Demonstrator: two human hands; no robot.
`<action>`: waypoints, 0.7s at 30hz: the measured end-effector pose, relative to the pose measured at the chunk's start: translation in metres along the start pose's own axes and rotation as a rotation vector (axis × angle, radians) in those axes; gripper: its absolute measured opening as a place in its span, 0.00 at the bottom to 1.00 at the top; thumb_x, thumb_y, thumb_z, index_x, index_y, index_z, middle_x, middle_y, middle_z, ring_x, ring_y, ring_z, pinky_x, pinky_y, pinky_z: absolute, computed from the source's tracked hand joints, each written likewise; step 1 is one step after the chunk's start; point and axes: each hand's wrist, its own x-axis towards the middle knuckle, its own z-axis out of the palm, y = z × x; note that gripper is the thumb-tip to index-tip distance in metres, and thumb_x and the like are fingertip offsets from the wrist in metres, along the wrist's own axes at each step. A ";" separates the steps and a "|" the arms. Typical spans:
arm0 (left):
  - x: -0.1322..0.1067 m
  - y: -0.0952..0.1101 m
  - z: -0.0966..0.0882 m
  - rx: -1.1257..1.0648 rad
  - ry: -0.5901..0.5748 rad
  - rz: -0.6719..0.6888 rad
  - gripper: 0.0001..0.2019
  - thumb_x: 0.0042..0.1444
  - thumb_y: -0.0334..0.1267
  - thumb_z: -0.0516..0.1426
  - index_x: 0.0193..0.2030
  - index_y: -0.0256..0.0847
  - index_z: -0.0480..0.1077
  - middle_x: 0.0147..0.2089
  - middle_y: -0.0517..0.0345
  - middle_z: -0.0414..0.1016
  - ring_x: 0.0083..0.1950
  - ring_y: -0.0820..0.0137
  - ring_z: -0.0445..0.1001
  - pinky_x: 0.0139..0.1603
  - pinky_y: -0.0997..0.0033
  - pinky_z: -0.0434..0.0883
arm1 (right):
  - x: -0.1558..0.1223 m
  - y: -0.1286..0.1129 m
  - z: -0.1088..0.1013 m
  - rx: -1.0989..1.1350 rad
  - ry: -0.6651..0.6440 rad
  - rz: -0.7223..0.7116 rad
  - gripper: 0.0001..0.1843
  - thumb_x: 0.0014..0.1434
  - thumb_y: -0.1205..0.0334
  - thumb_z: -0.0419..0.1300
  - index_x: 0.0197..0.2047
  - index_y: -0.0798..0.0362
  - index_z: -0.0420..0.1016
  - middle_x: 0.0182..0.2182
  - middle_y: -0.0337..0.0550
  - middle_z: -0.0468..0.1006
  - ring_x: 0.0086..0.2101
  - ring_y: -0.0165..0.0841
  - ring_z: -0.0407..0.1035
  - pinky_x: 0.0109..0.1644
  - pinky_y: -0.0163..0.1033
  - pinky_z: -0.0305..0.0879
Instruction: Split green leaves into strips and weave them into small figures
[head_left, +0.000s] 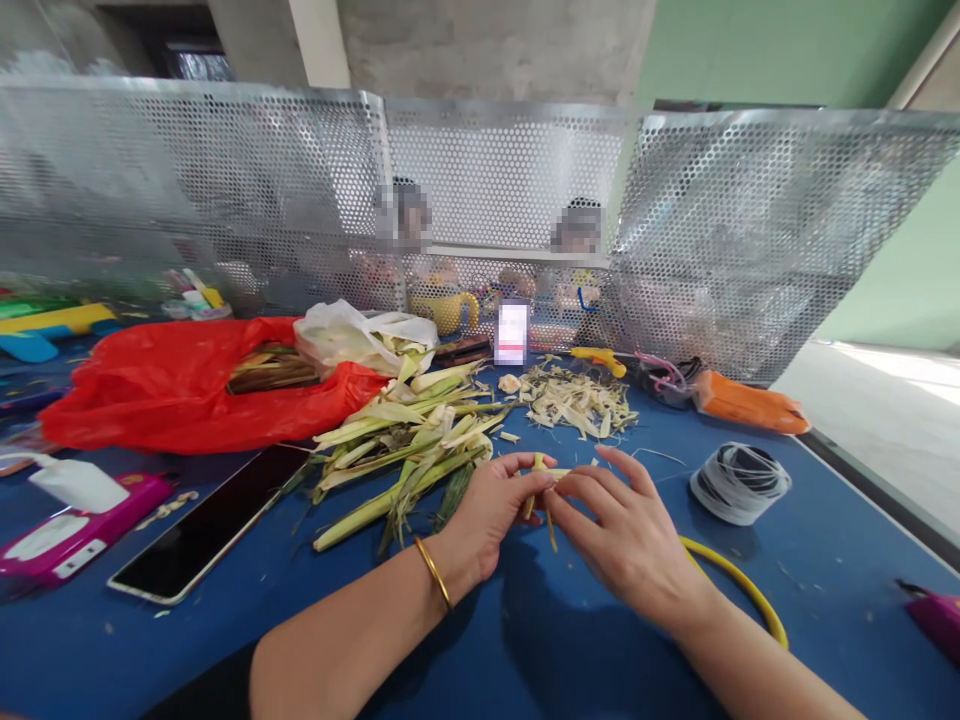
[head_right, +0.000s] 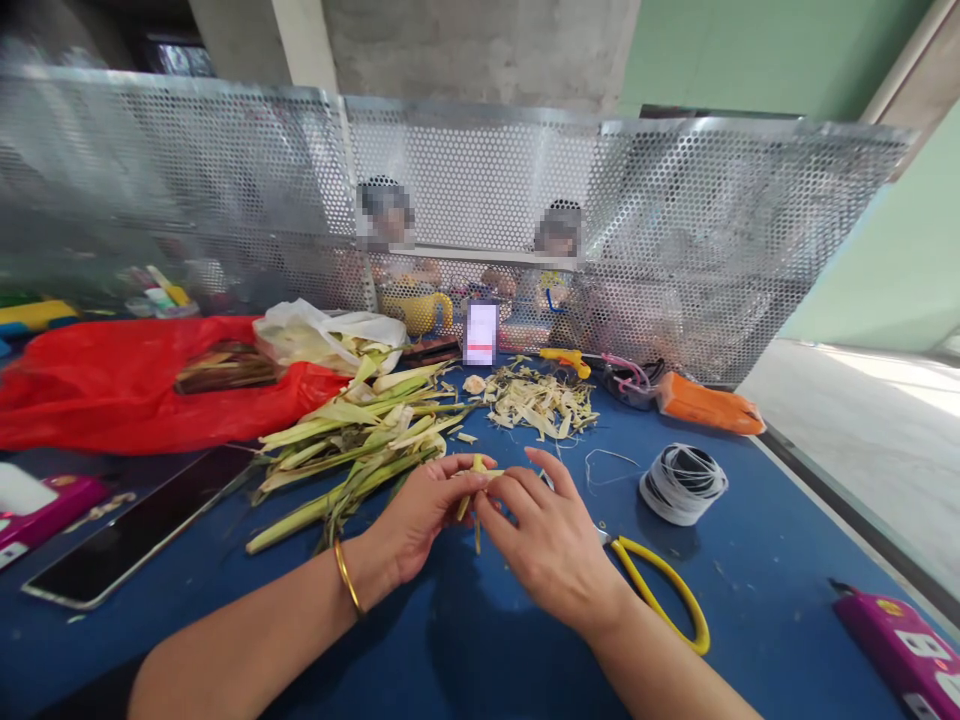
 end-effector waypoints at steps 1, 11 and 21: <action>0.000 -0.001 0.000 0.002 0.000 0.007 0.18 0.38 0.37 0.67 0.39 0.35 0.74 0.26 0.61 0.71 0.24 0.78 0.65 0.25 0.78 0.63 | -0.001 -0.001 0.001 -0.010 0.005 -0.008 0.12 0.64 0.72 0.51 0.46 0.50 0.72 0.40 0.43 0.79 0.44 0.37 0.71 0.62 0.53 0.49; -0.003 -0.004 0.002 0.069 -0.073 0.021 0.16 0.42 0.37 0.66 0.40 0.34 0.78 0.28 0.57 0.76 0.24 0.77 0.69 0.24 0.78 0.60 | 0.001 -0.009 0.010 0.400 0.184 0.379 0.07 0.60 0.69 0.53 0.34 0.51 0.70 0.35 0.44 0.76 0.39 0.36 0.70 0.51 0.47 0.61; -0.005 0.003 0.001 0.330 -0.190 0.064 0.15 0.50 0.38 0.62 0.44 0.36 0.78 0.30 0.52 0.79 0.27 0.73 0.73 0.28 0.77 0.63 | 0.001 0.003 0.022 1.030 0.007 0.942 0.06 0.54 0.61 0.56 0.26 0.51 0.66 0.22 0.34 0.69 0.25 0.30 0.64 0.29 0.35 0.61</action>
